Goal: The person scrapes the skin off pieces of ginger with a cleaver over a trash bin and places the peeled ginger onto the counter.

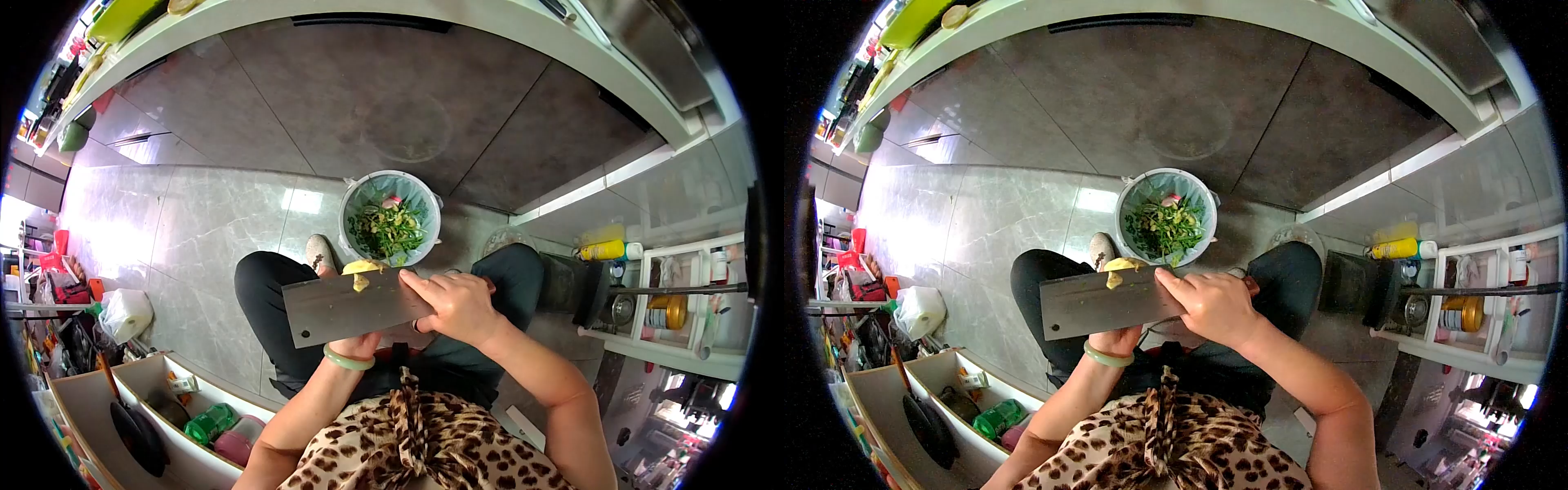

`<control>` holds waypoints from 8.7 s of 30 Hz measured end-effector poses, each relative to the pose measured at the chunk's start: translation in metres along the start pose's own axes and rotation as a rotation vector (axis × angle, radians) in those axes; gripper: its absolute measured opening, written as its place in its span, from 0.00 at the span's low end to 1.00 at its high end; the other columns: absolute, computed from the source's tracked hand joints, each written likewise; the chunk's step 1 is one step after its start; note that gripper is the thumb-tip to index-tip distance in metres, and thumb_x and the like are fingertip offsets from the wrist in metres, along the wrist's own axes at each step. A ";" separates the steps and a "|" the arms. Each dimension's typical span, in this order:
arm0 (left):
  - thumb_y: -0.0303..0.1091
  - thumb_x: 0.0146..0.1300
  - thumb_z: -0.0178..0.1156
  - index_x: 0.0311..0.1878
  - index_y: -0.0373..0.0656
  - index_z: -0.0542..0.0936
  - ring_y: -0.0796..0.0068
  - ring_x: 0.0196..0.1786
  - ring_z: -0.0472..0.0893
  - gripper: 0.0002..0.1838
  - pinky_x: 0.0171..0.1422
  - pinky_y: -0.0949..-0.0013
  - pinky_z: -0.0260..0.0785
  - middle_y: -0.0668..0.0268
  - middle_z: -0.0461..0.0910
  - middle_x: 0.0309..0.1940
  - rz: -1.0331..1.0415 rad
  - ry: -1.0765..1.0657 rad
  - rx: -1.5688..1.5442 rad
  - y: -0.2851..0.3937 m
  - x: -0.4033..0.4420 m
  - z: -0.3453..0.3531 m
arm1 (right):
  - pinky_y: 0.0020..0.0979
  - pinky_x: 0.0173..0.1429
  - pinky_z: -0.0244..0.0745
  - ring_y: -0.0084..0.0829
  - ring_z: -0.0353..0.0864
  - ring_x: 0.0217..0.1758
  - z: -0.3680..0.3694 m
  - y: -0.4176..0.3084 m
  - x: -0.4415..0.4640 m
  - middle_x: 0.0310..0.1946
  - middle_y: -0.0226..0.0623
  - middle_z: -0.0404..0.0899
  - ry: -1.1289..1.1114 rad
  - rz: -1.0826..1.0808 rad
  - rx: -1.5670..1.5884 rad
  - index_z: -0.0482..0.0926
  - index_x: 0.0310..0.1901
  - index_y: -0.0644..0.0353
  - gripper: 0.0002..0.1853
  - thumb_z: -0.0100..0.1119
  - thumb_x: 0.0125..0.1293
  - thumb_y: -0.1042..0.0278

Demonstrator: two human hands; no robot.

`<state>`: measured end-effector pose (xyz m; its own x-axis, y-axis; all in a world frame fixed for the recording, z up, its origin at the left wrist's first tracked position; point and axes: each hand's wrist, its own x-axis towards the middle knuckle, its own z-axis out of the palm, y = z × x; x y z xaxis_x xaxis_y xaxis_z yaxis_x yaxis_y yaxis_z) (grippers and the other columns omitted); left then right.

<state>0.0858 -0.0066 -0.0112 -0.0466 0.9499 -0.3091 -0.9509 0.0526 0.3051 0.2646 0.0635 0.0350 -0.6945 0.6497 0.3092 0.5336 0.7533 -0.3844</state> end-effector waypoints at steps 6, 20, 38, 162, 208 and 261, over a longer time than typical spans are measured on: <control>0.43 0.69 0.54 0.54 0.42 0.74 0.67 0.53 0.77 0.17 0.62 0.63 0.69 0.63 0.78 0.50 0.023 -0.017 0.064 0.001 0.003 -0.015 | 0.33 0.30 0.75 0.33 0.81 0.26 -0.009 -0.008 0.002 0.23 0.32 0.78 -0.023 0.002 0.059 0.78 0.55 0.56 0.28 0.64 0.47 0.69; 0.47 0.71 0.51 0.61 0.43 0.69 0.64 0.59 0.75 0.22 0.66 0.61 0.68 0.59 0.75 0.57 -0.135 -0.140 0.081 0.014 0.005 -0.010 | 0.35 0.35 0.78 0.36 0.84 0.31 -0.008 0.007 0.000 0.30 0.37 0.83 -0.010 0.017 0.123 0.80 0.53 0.54 0.22 0.62 0.52 0.71; 0.45 0.73 0.47 0.59 0.42 0.72 0.57 0.63 0.71 0.21 0.71 0.55 0.62 0.54 0.74 0.56 -0.129 -0.235 -0.019 0.015 0.021 -0.008 | 0.34 0.32 0.75 0.34 0.80 0.26 -0.007 -0.016 0.011 0.23 0.33 0.78 -0.008 -0.013 0.147 0.79 0.55 0.53 0.29 0.64 0.44 0.75; 0.34 0.65 0.58 0.60 0.41 0.70 0.62 0.60 0.75 0.21 0.66 0.58 0.68 0.59 0.76 0.54 -0.111 -0.047 0.394 0.032 0.003 0.010 | 0.36 0.32 0.78 0.36 0.83 0.27 0.025 0.056 0.003 0.27 0.35 0.82 -0.035 0.113 0.018 0.79 0.53 0.52 0.22 0.61 0.52 0.71; 0.31 0.65 0.59 0.64 0.41 0.62 0.59 0.62 0.72 0.26 0.67 0.58 0.65 0.53 0.71 0.59 -0.234 -0.272 0.393 0.041 0.007 0.000 | 0.36 0.44 0.79 0.38 0.85 0.39 0.006 0.031 0.019 0.40 0.38 0.84 -0.224 0.443 0.315 0.80 0.54 0.50 0.21 0.59 0.56 0.67; 0.46 0.68 0.56 0.56 0.44 0.72 0.72 0.57 0.74 0.20 0.65 0.64 0.65 0.66 0.75 0.53 0.069 0.078 0.216 0.011 0.004 0.005 | 0.34 0.39 0.78 0.36 0.83 0.35 0.002 -0.021 0.012 0.33 0.37 0.82 -0.059 0.092 0.067 0.77 0.55 0.57 0.36 0.69 0.36 0.70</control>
<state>0.0767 -0.0010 -0.0040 -0.1405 0.9273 -0.3470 -0.8576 0.0612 0.5106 0.2437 0.0557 0.0447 -0.6721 0.7073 0.2192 0.5644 0.6809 -0.4666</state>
